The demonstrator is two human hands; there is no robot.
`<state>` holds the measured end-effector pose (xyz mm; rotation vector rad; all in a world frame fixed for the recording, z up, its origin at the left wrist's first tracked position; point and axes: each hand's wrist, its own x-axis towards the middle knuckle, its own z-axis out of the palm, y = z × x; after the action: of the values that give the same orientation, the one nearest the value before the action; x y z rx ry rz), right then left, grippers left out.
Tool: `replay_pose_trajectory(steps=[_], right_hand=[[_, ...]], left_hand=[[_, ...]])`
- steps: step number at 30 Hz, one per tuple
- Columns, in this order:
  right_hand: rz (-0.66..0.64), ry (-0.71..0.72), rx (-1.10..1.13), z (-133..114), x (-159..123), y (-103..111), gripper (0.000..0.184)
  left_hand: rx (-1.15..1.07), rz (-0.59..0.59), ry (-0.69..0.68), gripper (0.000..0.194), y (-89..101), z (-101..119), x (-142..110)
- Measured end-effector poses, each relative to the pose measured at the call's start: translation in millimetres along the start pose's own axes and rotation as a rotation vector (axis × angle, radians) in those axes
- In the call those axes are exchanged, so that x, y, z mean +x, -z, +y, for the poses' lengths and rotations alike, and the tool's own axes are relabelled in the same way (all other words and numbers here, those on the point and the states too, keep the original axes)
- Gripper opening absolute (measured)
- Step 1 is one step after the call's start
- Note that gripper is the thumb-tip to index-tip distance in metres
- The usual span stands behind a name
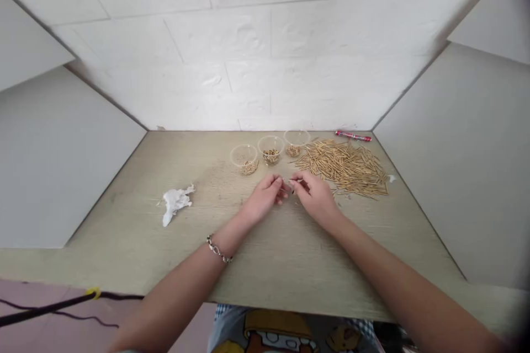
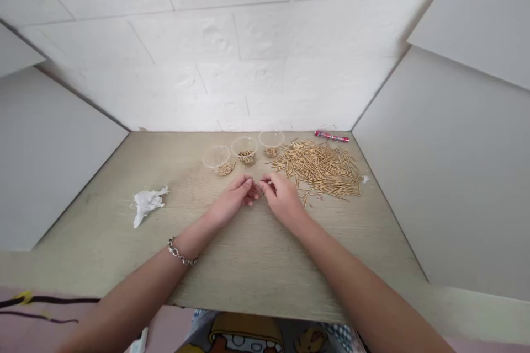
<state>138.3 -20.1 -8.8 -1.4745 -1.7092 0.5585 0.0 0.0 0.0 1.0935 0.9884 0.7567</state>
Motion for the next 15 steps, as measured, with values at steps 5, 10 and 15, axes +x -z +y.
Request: replay_pose_trajectory(steps=[5,10,15], right_hand=[[-0.022,-0.063,0.069,2.5,0.7,-2.0,0.014],[-0.063,-0.129,0.177,3.7,1.2,-2.0,0.014],[-0.066,-0.181,0.335,9.8,1.6,-6.1,0.014]], left_hand=[[0.114,-0.022,-0.002,0.010,0.9,-0.7,5.2],[0.140,-0.033,0.016,0.011,1.6,-0.5,7.6],[0.128,-0.039,0.021,0.012,0.7,1.8,6.0]])
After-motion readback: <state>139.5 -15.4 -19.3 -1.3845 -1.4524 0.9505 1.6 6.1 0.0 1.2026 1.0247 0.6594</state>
